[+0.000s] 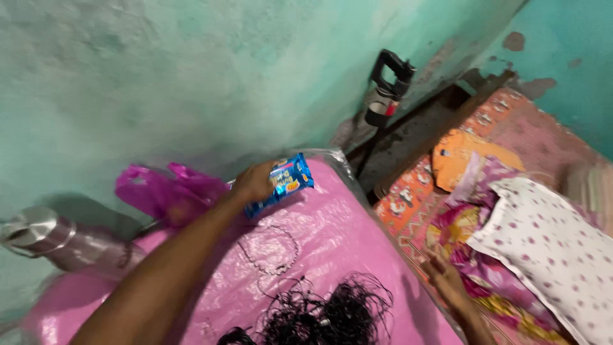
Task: The person organizes various personal items in a bedroom. They move bottles, a hair clip, a hairdryer, and a plastic bag from a small table to a dresser, and also hang a duster on the dresser.
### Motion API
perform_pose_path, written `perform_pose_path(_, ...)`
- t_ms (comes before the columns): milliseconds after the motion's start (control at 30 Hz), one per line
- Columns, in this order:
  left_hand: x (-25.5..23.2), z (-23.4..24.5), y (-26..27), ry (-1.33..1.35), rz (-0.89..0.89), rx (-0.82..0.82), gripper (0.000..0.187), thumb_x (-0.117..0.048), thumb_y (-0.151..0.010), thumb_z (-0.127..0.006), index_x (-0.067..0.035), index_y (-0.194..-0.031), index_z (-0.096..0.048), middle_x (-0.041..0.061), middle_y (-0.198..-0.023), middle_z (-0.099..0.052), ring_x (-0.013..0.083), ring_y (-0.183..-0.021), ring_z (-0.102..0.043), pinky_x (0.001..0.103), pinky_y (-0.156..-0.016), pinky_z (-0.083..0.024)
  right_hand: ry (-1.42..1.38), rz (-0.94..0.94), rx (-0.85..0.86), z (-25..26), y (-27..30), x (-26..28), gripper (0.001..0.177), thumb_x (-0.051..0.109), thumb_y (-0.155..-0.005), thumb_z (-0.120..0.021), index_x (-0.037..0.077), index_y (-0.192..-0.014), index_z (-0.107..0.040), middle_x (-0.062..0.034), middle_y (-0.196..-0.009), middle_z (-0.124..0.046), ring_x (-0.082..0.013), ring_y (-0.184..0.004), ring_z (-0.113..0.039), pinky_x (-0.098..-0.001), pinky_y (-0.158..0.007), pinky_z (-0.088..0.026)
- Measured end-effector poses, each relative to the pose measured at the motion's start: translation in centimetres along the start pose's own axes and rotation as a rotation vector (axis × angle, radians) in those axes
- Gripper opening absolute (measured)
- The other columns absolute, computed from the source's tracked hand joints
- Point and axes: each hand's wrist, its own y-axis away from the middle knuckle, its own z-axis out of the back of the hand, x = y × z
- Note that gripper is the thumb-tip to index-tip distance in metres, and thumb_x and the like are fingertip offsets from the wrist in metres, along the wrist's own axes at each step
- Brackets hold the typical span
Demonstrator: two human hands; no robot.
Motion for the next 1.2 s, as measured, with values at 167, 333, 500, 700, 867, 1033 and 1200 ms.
perform_pose_path(167,1.7,-5.1,-2.4,-0.372,-0.285,-0.285,0.058,-0.006,-0.087,-0.066,-0.016,-0.143,-0.058,0.010,-0.155,-0.052,0.0311,-0.142,-0.050,0.046,-0.116,-0.041,-0.008,0.311,-0.256,-0.5,7.3,-0.3,0.062,0.027,-0.089,-0.072,0.003,-0.143,-0.054,-0.0142,-0.133,-0.065,-0.0267,-0.123,-0.062,-0.0378,-0.104,-0.046)
perform_pose_path(333,2.4,-6.8,1.1,-0.618,-0.176,-0.122,0.078,-0.031,-0.088,-0.068,-0.016,-0.156,-0.034,0.012,-0.161,-0.033,0.0366,-0.146,-0.033,0.060,-0.112,-0.030,0.087,0.575,-0.389,-6.9,10.4,5.0,0.032,0.015,-0.094,-0.065,0.004,-0.124,-0.069,-0.0106,-0.117,-0.072,-0.0178,-0.104,-0.070,-0.0307,-0.094,-0.055)
perform_pose_path(500,0.5,-3.4,4.0,-0.688,-0.152,-0.106,0.075,-0.017,-0.087,-0.063,-0.012,-0.156,-0.034,0.011,-0.163,-0.033,0.0333,-0.140,-0.040,0.055,-0.106,-0.039,0.202,0.489,0.196,-20.7,9.6,13.1,0.048,0.029,-0.084,-0.078,0.011,-0.128,-0.071,-0.0112,-0.125,-0.070,-0.0240,-0.111,-0.067,-0.0398,-0.095,-0.055)
perform_pose_path(700,-0.5,-4.3,18.1,-0.109,-0.214,-0.330,0.057,-0.007,-0.085,-0.058,-0.010,-0.142,-0.053,0.013,-0.150,-0.050,0.0326,-0.139,-0.047,0.052,-0.111,-0.039,0.361,0.336,0.075,-27.4,7.2,15.9,0.034,0.028,-0.084,-0.081,0.002,-0.104,-0.071,-0.0175,-0.095,-0.075,-0.0302,-0.090,-0.071,-0.0419,-0.082,-0.056)
perform_pose_path(867,-1.9,-3.1,25.3,0.119,-0.010,-0.345,0.056,-0.015,-0.087,-0.062,-0.011,-0.142,-0.052,0.014,-0.153,-0.048,0.0314,-0.140,-0.045,0.048,-0.116,-0.037,0.119,0.327,0.142,-24.7,4.1,17.1,0.024,0.022,-0.079,-0.084,0.000,-0.084,-0.076,-0.0071,-0.076,-0.076,-0.0157,-0.065,-0.071,-0.0316,-0.063,-0.057)
perform_pose_path(1033,-7.1,-2.6,29.2,0.002,0.147,-0.140,0.073,-0.035,-0.081,-0.076,-0.023,-0.148,-0.050,0.012,-0.163,-0.036,0.0325,-0.142,-0.031,0.054,-0.113,-0.031,-0.166,0.473,0.297,-19.3,10.4,17.8,0.020,0.018,-0.086,-0.081,0.000,-0.086,-0.073,-0.0011,-0.070,-0.070,-0.0089,-0.059,-0.061,-0.0262,-0.054,-0.050)
perform_pose_path(1200,-10.7,-4.1,30.6,-0.184,-0.389,-0.322,0.017,-0.029,-0.092,-0.066,-0.015,-0.102,-0.069,0.007,-0.103,-0.070,0.0267,-0.108,-0.061,0.058,-0.104,-0.044,-0.387,0.291,0.483,-15.6,18.7,18.4,0.027,0.026,-0.093,-0.074,0.000,-0.101,-0.074,-0.0057,-0.082,-0.072,-0.0122,-0.067,-0.065,-0.0259,-0.061,-0.055)
